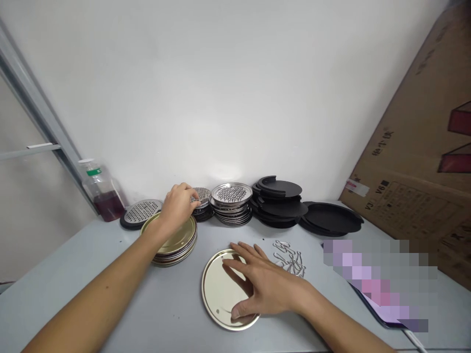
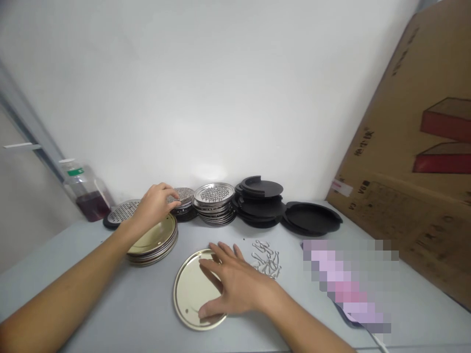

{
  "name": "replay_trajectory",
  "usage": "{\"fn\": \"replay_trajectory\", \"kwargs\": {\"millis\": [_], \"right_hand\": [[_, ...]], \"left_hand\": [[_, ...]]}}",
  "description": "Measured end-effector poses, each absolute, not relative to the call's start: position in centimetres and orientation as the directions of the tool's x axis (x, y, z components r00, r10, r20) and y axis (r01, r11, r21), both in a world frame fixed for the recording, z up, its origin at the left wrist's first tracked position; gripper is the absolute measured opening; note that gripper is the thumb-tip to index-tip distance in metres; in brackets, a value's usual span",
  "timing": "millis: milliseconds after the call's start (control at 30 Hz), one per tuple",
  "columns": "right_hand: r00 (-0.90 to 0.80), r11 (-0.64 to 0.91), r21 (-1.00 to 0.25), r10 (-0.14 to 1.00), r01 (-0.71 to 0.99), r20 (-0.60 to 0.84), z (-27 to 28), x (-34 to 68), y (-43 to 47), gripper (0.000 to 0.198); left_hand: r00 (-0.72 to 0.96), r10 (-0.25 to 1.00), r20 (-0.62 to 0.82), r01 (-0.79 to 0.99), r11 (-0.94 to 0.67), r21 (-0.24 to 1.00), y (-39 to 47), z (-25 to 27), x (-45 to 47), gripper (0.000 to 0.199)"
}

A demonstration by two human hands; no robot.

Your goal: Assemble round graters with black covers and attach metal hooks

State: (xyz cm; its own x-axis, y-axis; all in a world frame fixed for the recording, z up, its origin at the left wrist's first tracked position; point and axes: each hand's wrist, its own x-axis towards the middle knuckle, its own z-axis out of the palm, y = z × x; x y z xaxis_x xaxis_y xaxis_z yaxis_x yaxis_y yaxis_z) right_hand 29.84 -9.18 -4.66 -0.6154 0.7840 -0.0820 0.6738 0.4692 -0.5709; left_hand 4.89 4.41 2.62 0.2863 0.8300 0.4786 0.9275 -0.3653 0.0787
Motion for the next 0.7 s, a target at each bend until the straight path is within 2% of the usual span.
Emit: {"fn": "replay_trajectory", "kwargs": {"millis": [100,233,333,500,700], "right_hand": [[-0.58,0.447,-0.589,0.813,0.673,-0.046,-4.4,30.3,-9.0,0.084],[-0.489,0.432,-0.595,0.869,0.678,0.074,-4.5,31.3,-8.0,0.051],[-0.452,0.437,-0.566,0.883,0.699,0.123,-5.2,32.3,-6.9,0.051],[-0.468,0.455,-0.518,0.876,0.724,0.115,-5.8,33.2,-6.1,0.056],[-0.468,0.473,-0.503,0.872,0.723,0.148,-5.0,32.6,-6.4,0.043]], "left_hand": [[0.321,0.796,0.513,0.892,-0.436,0.118,1.7,3.2,3.9,0.008],[0.409,0.747,0.524,0.782,-0.583,0.221,-3.4,1.9,3.8,0.007],[0.523,0.73,0.44,0.657,-0.674,0.336,-7.3,-0.2,5.1,0.007],[0.656,0.734,0.178,0.581,-0.641,0.501,-10.5,-2.7,8.0,0.016],[0.751,0.655,0.085,0.534,-0.678,0.505,-9.5,-4.8,9.3,0.023]]}}
